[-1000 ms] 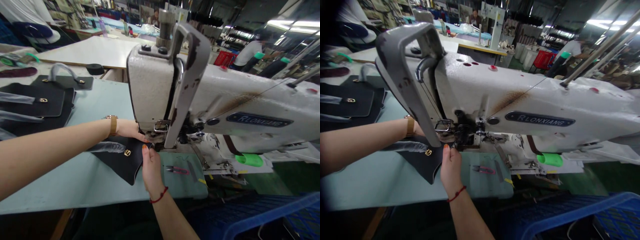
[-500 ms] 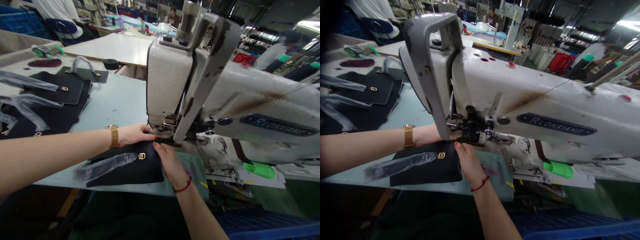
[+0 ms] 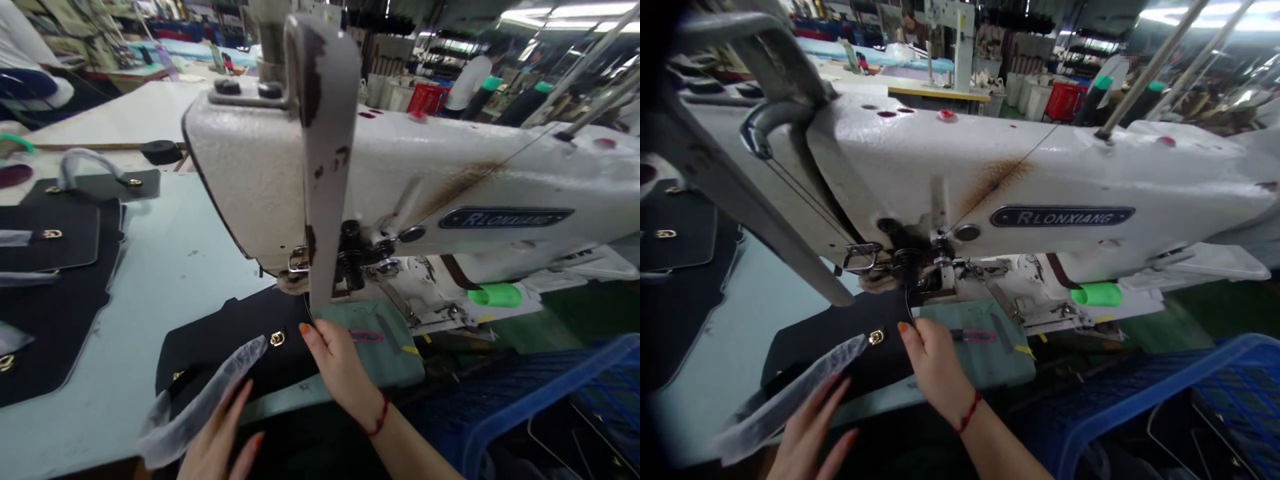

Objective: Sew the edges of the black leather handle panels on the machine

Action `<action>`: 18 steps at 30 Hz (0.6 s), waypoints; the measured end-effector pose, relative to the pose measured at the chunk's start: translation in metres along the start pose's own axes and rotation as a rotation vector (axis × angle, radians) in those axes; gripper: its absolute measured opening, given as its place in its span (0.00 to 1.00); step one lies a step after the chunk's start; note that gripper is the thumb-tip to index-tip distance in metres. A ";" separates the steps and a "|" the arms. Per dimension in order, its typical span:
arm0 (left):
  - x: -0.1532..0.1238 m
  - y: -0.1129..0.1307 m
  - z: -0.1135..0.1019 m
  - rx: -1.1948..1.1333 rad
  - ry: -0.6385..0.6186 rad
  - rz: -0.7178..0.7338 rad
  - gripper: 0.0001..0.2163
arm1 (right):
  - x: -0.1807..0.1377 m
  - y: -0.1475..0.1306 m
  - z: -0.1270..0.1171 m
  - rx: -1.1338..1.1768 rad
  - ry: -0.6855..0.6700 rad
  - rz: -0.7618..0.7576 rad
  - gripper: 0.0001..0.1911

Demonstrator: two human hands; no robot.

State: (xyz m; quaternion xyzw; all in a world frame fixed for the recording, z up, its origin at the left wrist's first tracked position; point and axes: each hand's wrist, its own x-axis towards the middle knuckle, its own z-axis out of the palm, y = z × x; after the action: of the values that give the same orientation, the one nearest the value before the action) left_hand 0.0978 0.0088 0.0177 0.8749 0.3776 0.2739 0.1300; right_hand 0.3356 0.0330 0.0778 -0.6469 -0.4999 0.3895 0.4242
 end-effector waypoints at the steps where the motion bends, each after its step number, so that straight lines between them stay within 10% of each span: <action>1: 0.010 -0.009 0.008 0.026 0.022 -0.033 0.32 | -0.001 0.002 0.001 0.005 0.005 0.003 0.22; 8: 0.106 -0.053 0.005 0.023 0.056 0.227 0.29 | -0.002 0.011 0.013 0.024 0.105 0.010 0.23; 18: 0.133 -0.051 -0.057 0.090 -0.156 0.539 0.15 | -0.006 0.009 0.029 0.216 0.124 0.070 0.23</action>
State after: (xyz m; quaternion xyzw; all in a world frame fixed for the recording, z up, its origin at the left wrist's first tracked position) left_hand 0.1103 0.1425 0.0925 0.9671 0.1322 0.2135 0.0420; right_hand 0.3105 0.0305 0.0597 -0.6373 -0.4049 0.4147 0.5078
